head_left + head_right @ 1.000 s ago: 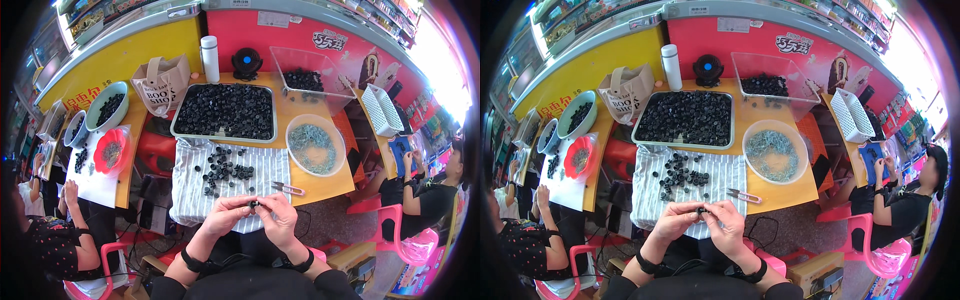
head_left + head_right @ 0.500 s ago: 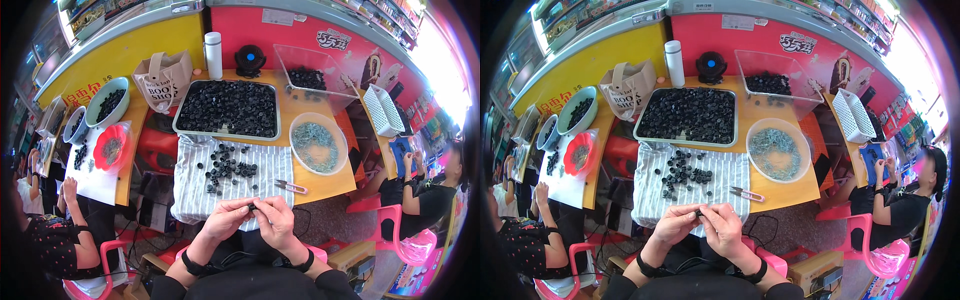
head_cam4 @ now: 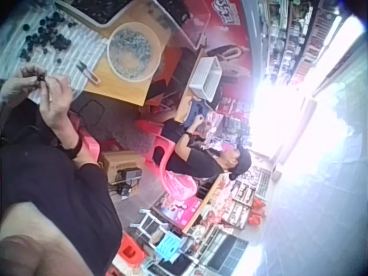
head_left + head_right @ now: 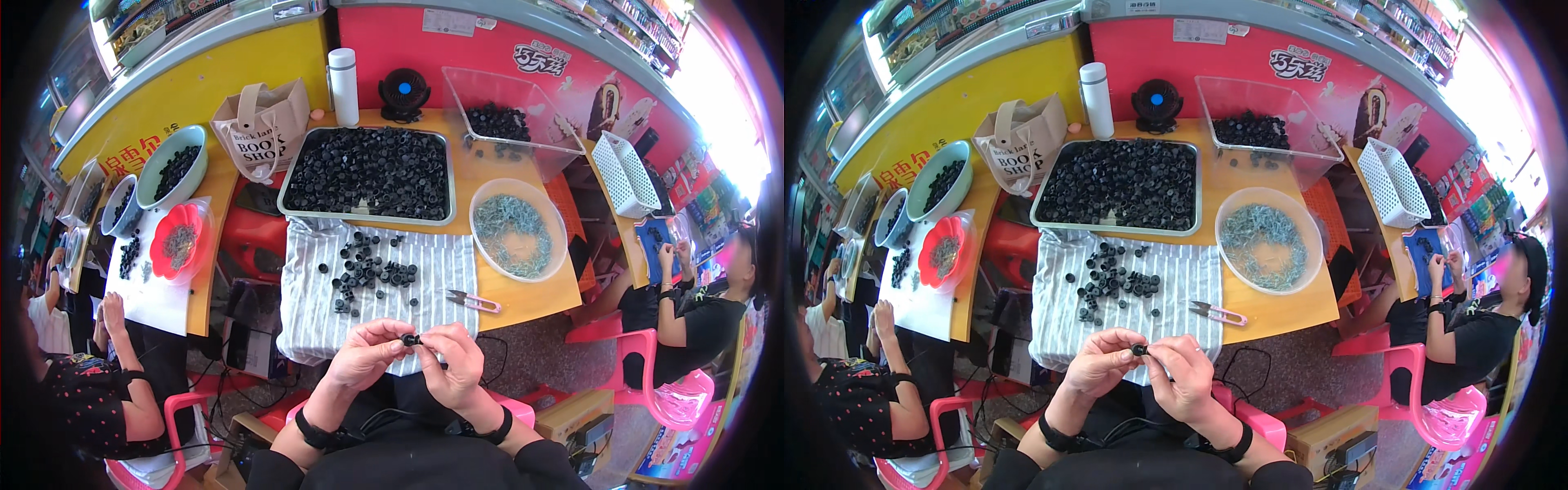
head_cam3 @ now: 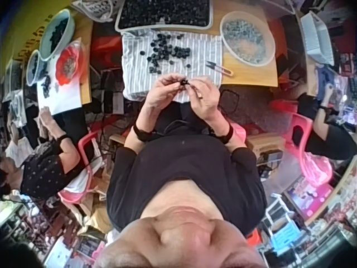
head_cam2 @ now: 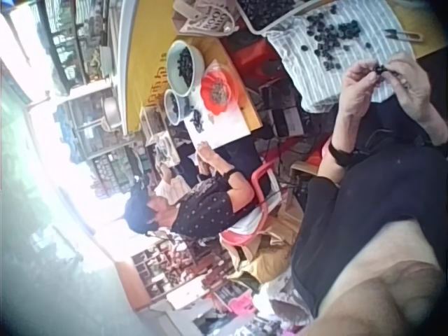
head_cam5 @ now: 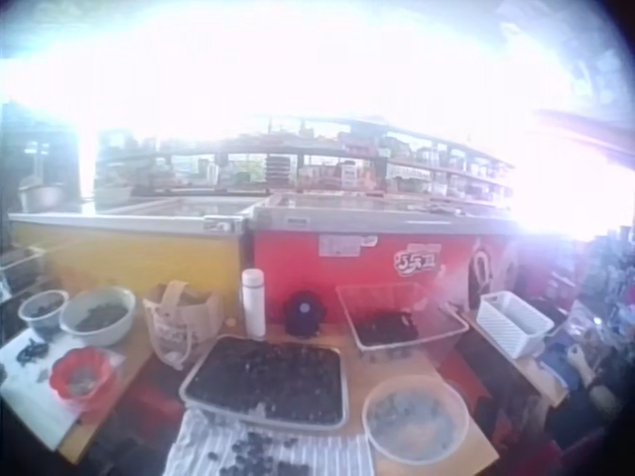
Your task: Sorting small black plastic components on a table in a convenience store.
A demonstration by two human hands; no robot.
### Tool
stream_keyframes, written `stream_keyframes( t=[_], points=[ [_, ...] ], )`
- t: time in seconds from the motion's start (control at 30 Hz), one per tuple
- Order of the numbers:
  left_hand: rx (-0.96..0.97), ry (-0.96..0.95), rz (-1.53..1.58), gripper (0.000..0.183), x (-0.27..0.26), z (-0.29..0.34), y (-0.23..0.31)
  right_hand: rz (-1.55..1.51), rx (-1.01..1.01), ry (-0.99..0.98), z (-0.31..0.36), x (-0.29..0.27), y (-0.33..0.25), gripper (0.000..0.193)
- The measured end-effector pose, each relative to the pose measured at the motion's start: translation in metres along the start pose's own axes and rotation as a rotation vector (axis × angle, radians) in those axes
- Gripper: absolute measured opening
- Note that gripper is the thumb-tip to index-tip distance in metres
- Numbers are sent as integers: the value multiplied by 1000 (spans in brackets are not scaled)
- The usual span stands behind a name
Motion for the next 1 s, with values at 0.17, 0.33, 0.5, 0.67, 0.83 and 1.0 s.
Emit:
stream_keyframes(
  t=[0.17, 0.33, 0.5, 0.67, 0.83, 1.0],
  points=[
    [15, -21, -35, 28, -3, 0, -1, 43, -74, -15, -1, 0, -1, 22],
    [14, -19, -47, 25, 1, 0, 1, 38, -108, -14, -1, 1, -1, 23],
    [17, -33, -59, 25, -1, 0, 1, 75, -158, -35, -2, 1, -2, 24],
    [24, -22, -65, 27, 3, 2, 1, 88, -176, -19, -1, 0, -5, 22],
    [42, -3, -80, 26, 0, 3, 0, 124, -215, -47, 3, 1, -3, 28],
    [72, -6, -116, 26, 2, 2, 1, 152, -262, -52, 4, 0, -4, 34]
  ],
)
Point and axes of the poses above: each hand's wrist, its own z-axis away from the middle knuckle, its own x-axis out of the palm, y = z × x, the point moved 2 cm from there along -z, towards the middle knuckle, and after that the axes turned 3 degrees about z, right-handed, at the moved point
